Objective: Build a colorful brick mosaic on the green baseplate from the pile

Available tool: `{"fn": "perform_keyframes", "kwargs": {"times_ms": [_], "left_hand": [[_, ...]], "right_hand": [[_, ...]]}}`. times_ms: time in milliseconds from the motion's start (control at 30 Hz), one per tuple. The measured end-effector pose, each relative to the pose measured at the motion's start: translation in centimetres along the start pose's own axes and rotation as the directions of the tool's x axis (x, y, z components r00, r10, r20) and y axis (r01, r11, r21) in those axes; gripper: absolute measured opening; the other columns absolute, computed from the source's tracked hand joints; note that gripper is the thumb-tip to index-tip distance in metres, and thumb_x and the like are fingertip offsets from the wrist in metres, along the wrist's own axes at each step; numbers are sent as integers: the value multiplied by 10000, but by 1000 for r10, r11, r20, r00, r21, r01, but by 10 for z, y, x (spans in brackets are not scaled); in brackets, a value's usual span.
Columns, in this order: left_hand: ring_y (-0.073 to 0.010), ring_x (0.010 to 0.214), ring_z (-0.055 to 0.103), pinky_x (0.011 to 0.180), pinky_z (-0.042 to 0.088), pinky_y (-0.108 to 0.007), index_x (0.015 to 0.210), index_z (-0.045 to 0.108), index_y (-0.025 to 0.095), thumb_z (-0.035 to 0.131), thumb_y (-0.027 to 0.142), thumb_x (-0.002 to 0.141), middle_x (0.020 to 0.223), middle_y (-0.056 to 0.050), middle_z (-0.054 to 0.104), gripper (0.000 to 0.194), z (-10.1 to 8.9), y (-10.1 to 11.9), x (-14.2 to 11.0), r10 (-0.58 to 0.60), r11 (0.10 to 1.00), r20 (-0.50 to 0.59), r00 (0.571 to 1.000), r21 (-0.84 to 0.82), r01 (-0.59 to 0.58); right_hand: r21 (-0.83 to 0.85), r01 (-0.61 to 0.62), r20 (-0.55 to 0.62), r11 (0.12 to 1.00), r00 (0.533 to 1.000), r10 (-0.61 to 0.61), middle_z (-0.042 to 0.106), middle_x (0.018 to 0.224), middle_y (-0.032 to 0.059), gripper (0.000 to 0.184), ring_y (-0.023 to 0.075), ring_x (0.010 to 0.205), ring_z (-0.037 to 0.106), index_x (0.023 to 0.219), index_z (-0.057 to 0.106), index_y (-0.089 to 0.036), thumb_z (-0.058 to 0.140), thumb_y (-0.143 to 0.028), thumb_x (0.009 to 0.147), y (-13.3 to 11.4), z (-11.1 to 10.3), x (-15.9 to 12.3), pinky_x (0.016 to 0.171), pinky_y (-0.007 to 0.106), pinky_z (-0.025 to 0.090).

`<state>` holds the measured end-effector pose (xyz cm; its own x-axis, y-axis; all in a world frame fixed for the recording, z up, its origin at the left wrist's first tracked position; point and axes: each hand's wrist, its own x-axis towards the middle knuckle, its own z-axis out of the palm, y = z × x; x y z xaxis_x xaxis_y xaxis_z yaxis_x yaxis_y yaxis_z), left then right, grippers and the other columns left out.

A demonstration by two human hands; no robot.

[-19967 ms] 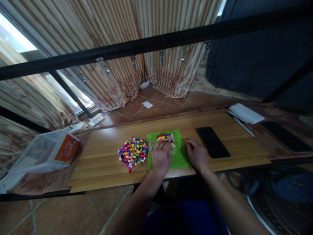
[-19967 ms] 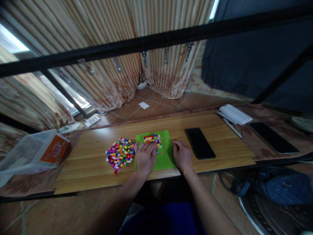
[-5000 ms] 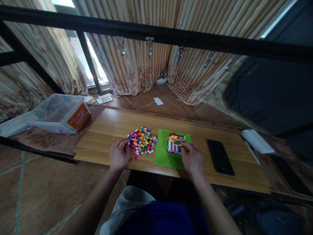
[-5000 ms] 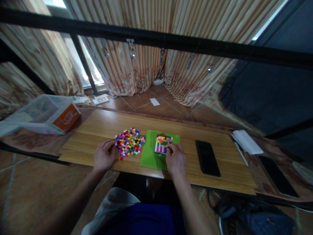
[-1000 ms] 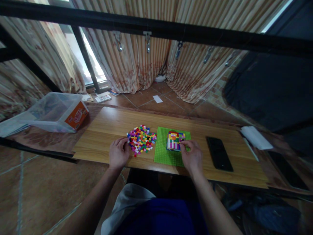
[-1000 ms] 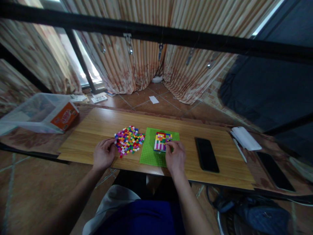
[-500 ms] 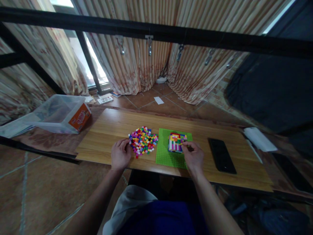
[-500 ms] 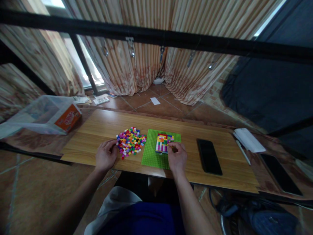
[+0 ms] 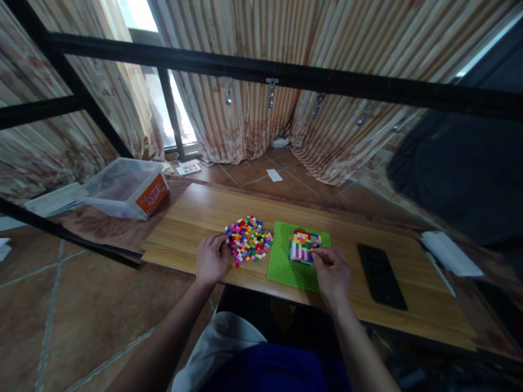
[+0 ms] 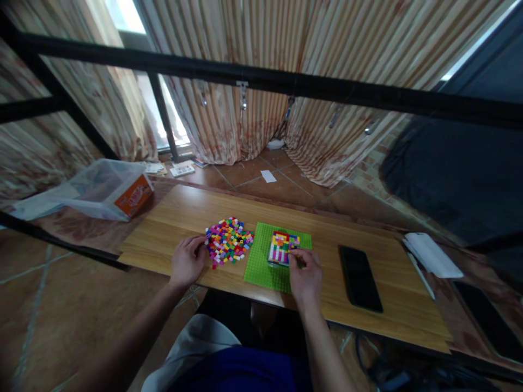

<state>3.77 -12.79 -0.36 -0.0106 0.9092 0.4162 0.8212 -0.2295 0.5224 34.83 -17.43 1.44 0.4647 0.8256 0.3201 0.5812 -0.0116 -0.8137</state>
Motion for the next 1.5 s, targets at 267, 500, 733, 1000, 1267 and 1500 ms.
{"fn": "perform_keyframes", "kwargs": {"times_ms": [267,500,733,1000,1267,1500], "left_hand": [[-255,1006,637,930,497,-423,1005,702,186,478,247,878,1061,-104,712,265,0,0,1,-3,1000,6,1000,-11,3],[-256,1000,639,923,499,-424,1011,696,189,476,244,867,1062,-102,711,269,0,-1,1,12,1000,9,1000,8,-12],[-255,985,642,921,498,-416,1005,697,188,482,248,867,1044,-100,714,263,1,-2,2,21,1000,1,1000,14,-21],[-266,1021,632,936,489,-425,1008,696,171,469,250,870,1064,-119,711,277,-1,-2,2,33,999,16,999,13,-33],[-259,997,637,926,493,-418,995,702,171,471,254,870,1029,-110,714,276,-1,-3,3,24,1000,17,1000,16,-24],[-255,1021,635,950,489,-421,992,712,174,499,223,852,1045,-106,714,260,0,-2,2,-19,1000,5,1000,-18,19]], "right_hand": [[77,-86,-16,993,996,87,687,920,91,302,215,819,633,847,720,-173,640,-454,771,-1,-1,1,776,381,496],[257,-192,-91,947,971,221,719,855,83,401,191,751,644,943,694,-153,677,-497,738,0,6,11,728,347,506],[272,-219,-73,937,966,246,722,842,94,469,202,735,651,943,698,-141,700,-546,707,3,14,13,715,354,506],[189,-204,-71,961,973,221,727,910,116,492,211,776,652,976,696,-144,628,-585,769,5,16,9,737,355,502],[1,-185,-26,983,982,185,705,1069,170,611,268,917,654,1160,639,-130,570,-622,804,-2,16,10,829,412,492],[-28,-161,-60,987,985,159,684,1104,189,625,294,975,637,1179,634,-129,517,-636,831,3,23,6,874,451,483]]}}
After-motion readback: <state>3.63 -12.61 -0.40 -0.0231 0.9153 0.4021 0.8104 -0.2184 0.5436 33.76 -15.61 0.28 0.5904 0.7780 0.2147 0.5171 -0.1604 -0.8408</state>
